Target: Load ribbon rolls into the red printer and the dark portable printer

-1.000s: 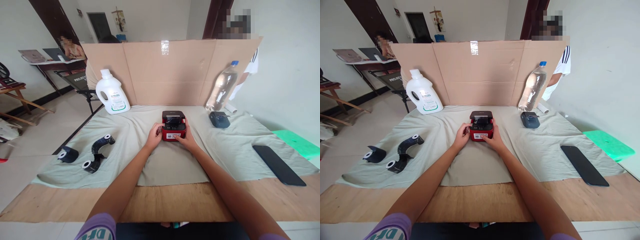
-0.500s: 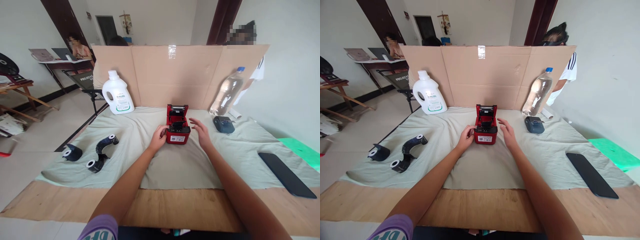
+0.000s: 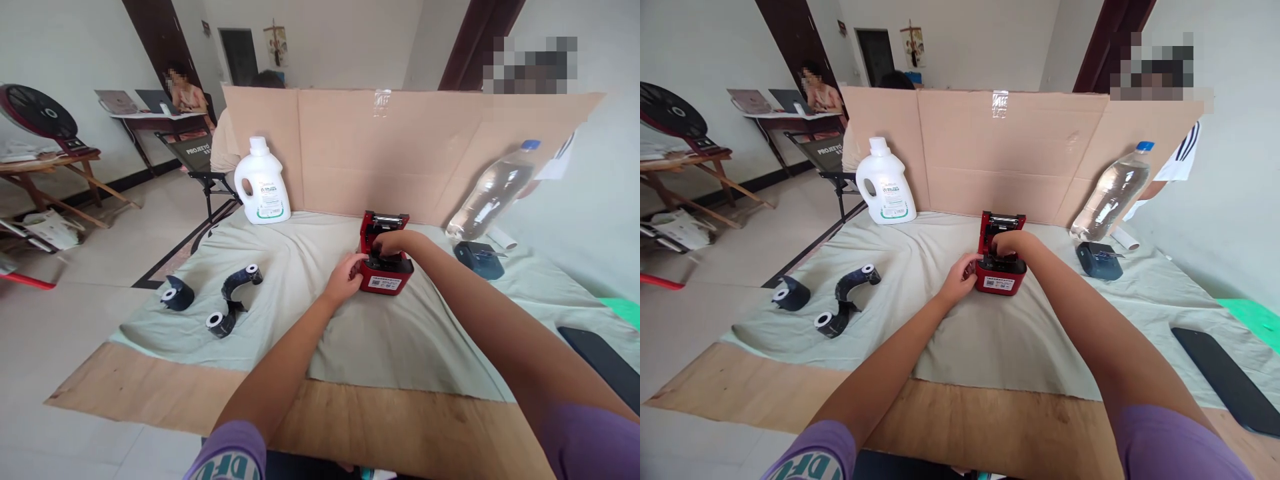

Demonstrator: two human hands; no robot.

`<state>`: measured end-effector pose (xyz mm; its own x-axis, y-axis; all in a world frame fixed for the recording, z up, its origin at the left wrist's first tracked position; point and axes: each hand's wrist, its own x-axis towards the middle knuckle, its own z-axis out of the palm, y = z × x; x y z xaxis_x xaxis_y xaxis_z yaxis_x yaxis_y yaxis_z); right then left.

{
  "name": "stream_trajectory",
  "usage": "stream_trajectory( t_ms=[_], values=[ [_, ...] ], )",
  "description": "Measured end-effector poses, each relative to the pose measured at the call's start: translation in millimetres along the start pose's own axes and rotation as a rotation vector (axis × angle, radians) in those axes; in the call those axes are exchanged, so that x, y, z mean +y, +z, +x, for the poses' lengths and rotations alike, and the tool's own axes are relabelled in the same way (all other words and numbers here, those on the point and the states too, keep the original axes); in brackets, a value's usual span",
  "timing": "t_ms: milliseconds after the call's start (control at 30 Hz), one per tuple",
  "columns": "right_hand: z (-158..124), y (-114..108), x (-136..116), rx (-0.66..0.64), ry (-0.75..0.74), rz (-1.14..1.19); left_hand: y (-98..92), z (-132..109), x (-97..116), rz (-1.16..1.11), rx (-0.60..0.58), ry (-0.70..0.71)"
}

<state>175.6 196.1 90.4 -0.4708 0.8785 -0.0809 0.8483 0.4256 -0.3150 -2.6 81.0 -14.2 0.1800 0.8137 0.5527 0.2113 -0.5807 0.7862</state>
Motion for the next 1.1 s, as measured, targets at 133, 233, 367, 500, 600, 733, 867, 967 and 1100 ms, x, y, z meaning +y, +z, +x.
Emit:
stream_trajectory(
  t_ms=[133, 233, 367, 500, 600, 733, 867, 967, 1100],
  values=[
    [3, 1, -14, -0.203, 0.097, -0.132, -0.6, 0, 1, 0.014, -0.012, -0.011],
    [-11, -13, -19, -0.183, 0.076, -0.182, -1.2, 0, 3, 0.011, -0.009, -0.012],
    [-51, -44, -28, -0.001, -0.009, -0.016, -2.1, 0, 7, 0.035, -0.027, -0.062],
    [-74, -53, -65, 0.258, -0.016, 0.524, -3.1, -1, 10, 0.034, -0.037, -0.073],
    [-54, -31, -106, 0.42, -0.023, 0.731, -4.4, -1, 13, 0.051, -0.046, -0.074],
    [7, 24, -161, 0.494, -0.086, 0.735, -6.7, -1, 15, 0.076, -0.075, -0.124],
    [67, 80, -212, 0.532, -0.157, 0.638, -8.0, 1, 12, 0.023, -0.108, -0.069],
    [103, 113, -245, 0.48, -0.183, 0.564, -7.8, 0, 14, 0.042, -0.078, -0.046],
    [133, 144, -272, 0.395, -0.169, 0.404, -7.9, -2, 22, 0.129, -0.018, -0.09]
  ],
)
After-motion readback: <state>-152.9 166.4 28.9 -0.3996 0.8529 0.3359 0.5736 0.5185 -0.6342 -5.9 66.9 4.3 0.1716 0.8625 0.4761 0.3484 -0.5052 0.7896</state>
